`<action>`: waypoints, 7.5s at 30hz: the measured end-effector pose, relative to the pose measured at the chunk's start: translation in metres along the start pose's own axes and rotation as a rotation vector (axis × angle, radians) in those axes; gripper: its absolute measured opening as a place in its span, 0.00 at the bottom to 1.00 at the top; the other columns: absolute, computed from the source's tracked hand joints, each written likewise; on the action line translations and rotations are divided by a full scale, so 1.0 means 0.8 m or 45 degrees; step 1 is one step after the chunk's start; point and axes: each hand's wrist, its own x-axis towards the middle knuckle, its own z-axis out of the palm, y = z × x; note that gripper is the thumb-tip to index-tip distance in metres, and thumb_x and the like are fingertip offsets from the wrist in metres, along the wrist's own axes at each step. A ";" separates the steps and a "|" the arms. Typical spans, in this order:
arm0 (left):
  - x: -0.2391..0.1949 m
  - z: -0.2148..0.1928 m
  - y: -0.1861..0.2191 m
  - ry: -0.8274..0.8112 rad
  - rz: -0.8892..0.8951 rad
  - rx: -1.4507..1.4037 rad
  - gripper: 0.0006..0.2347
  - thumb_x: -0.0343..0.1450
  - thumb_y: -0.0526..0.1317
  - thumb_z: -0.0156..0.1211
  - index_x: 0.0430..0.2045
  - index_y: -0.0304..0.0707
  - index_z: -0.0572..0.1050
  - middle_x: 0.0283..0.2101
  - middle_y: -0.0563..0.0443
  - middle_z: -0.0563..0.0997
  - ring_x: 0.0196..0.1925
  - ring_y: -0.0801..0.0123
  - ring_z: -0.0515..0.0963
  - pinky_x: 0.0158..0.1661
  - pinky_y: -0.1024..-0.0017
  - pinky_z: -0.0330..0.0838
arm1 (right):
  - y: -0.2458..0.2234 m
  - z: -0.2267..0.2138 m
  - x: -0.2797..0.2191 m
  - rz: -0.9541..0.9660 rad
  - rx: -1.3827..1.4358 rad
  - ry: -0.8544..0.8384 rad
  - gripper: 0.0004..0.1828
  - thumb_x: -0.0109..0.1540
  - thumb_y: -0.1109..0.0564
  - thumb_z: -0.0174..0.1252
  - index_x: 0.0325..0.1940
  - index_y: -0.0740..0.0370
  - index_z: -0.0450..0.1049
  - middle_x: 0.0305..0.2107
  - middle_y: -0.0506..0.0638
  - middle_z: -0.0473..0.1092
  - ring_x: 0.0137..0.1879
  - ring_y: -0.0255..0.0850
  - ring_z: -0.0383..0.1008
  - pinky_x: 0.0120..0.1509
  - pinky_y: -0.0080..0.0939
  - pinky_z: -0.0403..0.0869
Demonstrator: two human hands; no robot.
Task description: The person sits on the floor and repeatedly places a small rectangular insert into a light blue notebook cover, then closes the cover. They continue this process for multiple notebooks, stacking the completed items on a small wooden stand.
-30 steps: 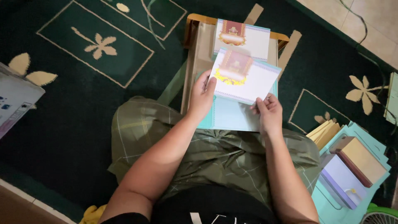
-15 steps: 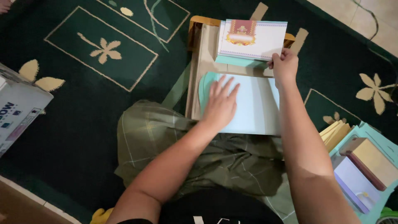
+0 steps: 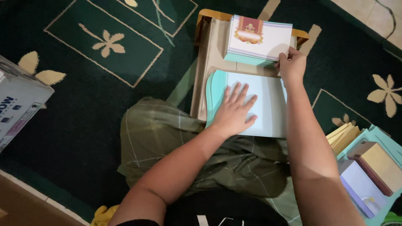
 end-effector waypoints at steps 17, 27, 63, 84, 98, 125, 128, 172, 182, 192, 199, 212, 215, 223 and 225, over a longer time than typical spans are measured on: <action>-0.003 0.030 0.019 -0.064 0.205 -0.033 0.19 0.68 0.46 0.56 0.55 0.55 0.78 0.68 0.44 0.71 0.75 0.45 0.60 0.69 0.31 0.46 | 0.027 -0.131 -0.260 0.035 -0.835 -0.057 0.31 0.71 0.49 0.56 0.67 0.81 0.67 0.55 0.82 0.65 0.63 0.77 0.65 0.67 0.66 0.67; 0.005 0.046 0.017 0.017 0.175 -0.099 0.20 0.68 0.44 0.56 0.53 0.35 0.77 0.64 0.38 0.73 0.71 0.49 0.68 0.67 0.39 0.57 | -0.085 -0.118 -0.320 -0.081 -0.575 -0.066 0.32 0.67 0.55 0.56 0.71 0.77 0.62 0.64 0.77 0.60 0.70 0.72 0.60 0.72 0.67 0.63; 0.004 0.000 0.003 -0.323 -0.143 0.046 0.28 0.75 0.51 0.46 0.71 0.39 0.59 0.74 0.29 0.55 0.78 0.40 0.50 0.73 0.42 0.40 | -0.180 -0.062 -0.250 -0.500 -0.666 -1.031 0.25 0.62 0.66 0.51 0.65 0.70 0.69 0.62 0.72 0.66 0.69 0.70 0.61 0.68 0.69 0.67; 0.010 0.016 0.004 -0.241 -0.304 0.149 0.31 0.71 0.47 0.35 0.72 0.32 0.53 0.77 0.33 0.47 0.80 0.43 0.41 0.74 0.47 0.32 | -0.052 0.003 -0.182 -0.603 -1.337 -0.708 0.35 0.74 0.41 0.29 0.83 0.57 0.42 0.78 0.56 0.43 0.82 0.52 0.42 0.82 0.54 0.47; 0.009 0.043 -0.004 -0.103 -0.287 0.147 0.31 0.71 0.46 0.40 0.71 0.30 0.54 0.77 0.33 0.50 0.79 0.43 0.44 0.74 0.46 0.33 | -0.056 -0.041 -0.240 -0.551 -1.226 -0.902 0.36 0.72 0.41 0.32 0.82 0.55 0.39 0.79 0.54 0.39 0.83 0.52 0.38 0.83 0.54 0.45; 0.009 0.033 0.000 0.012 -0.241 0.161 0.28 0.71 0.43 0.44 0.69 0.30 0.59 0.74 0.32 0.57 0.77 0.43 0.52 0.72 0.45 0.39 | -0.081 -0.028 -0.323 0.113 -0.793 -0.440 0.31 0.66 0.38 0.53 0.69 0.54 0.62 0.58 0.53 0.63 0.66 0.54 0.68 0.61 0.52 0.75; 0.011 0.035 -0.001 0.057 -0.224 0.162 0.28 0.71 0.42 0.45 0.68 0.30 0.61 0.73 0.32 0.59 0.77 0.43 0.53 0.72 0.46 0.41 | -0.109 -0.028 -0.314 0.339 -0.332 -0.486 0.44 0.65 0.44 0.56 0.79 0.63 0.46 0.61 0.66 0.63 0.68 0.62 0.68 0.67 0.59 0.71; 0.014 -0.041 0.033 0.137 0.180 -0.045 0.38 0.62 0.23 0.59 0.72 0.42 0.58 0.76 0.27 0.48 0.77 0.28 0.43 0.68 0.31 0.43 | -0.119 -0.016 -0.265 0.096 -0.449 -0.563 0.15 0.60 0.53 0.56 0.45 0.66 0.75 0.32 0.66 0.74 0.46 0.65 0.78 0.47 0.60 0.78; -0.011 -0.094 -0.020 0.893 -0.228 -0.182 0.06 0.75 0.45 0.62 0.42 0.51 0.79 0.29 0.47 0.82 0.37 0.46 0.83 0.39 0.55 0.76 | -0.179 -0.081 -0.273 -0.174 -0.103 0.196 0.34 0.60 0.55 0.68 0.64 0.70 0.61 0.50 0.69 0.67 0.60 0.65 0.70 0.59 0.61 0.74; -0.001 -0.063 -0.001 0.479 -0.493 -0.057 0.41 0.62 0.35 0.68 0.71 0.24 0.53 0.68 0.21 0.64 0.71 0.32 0.64 0.62 0.43 0.64 | -0.069 -0.017 -0.268 0.127 -0.375 -0.275 0.28 0.62 0.54 0.60 0.67 0.53 0.68 0.49 0.66 0.74 0.59 0.67 0.73 0.59 0.65 0.73; 0.003 0.009 -0.017 0.208 -0.215 0.059 0.25 0.74 0.43 0.53 0.67 0.33 0.65 0.70 0.27 0.62 0.74 0.35 0.59 0.68 0.35 0.49 | -0.090 -0.002 -0.302 -0.103 -0.672 -0.297 0.30 0.62 0.56 0.56 0.70 0.57 0.64 0.52 0.65 0.71 0.57 0.66 0.74 0.56 0.64 0.75; -0.003 0.054 -0.039 0.106 -0.082 0.184 0.27 0.70 0.42 0.51 0.66 0.31 0.65 0.73 0.35 0.62 0.76 0.42 0.55 0.72 0.41 0.40 | -0.096 -0.012 -0.240 -0.607 -0.983 -0.766 0.30 0.70 0.54 0.43 0.79 0.50 0.55 0.75 0.48 0.55 0.80 0.53 0.51 0.77 0.62 0.54; 0.000 0.053 -0.039 0.093 -0.095 0.189 0.27 0.69 0.42 0.51 0.66 0.28 0.64 0.73 0.36 0.63 0.76 0.44 0.56 0.72 0.41 0.40 | -0.089 0.010 -0.203 -0.619 -1.018 -0.764 0.31 0.71 0.52 0.40 0.80 0.53 0.51 0.76 0.51 0.52 0.82 0.52 0.46 0.80 0.62 0.48; 0.005 0.035 -0.032 0.061 -0.169 0.123 0.29 0.66 0.41 0.55 0.64 0.26 0.65 0.72 0.36 0.63 0.76 0.45 0.57 0.72 0.42 0.42 | -0.078 0.009 -0.214 -0.718 -1.073 -0.745 0.35 0.68 0.55 0.42 0.81 0.54 0.49 0.76 0.52 0.51 0.81 0.52 0.47 0.80 0.61 0.52; 0.007 0.044 -0.035 0.093 -0.181 0.100 0.28 0.66 0.39 0.56 0.63 0.25 0.65 0.72 0.34 0.64 0.75 0.46 0.59 0.71 0.42 0.45 | -0.078 -0.013 -0.247 -0.707 -1.082 -0.744 0.36 0.68 0.55 0.44 0.81 0.52 0.49 0.76 0.49 0.52 0.81 0.51 0.49 0.79 0.59 0.53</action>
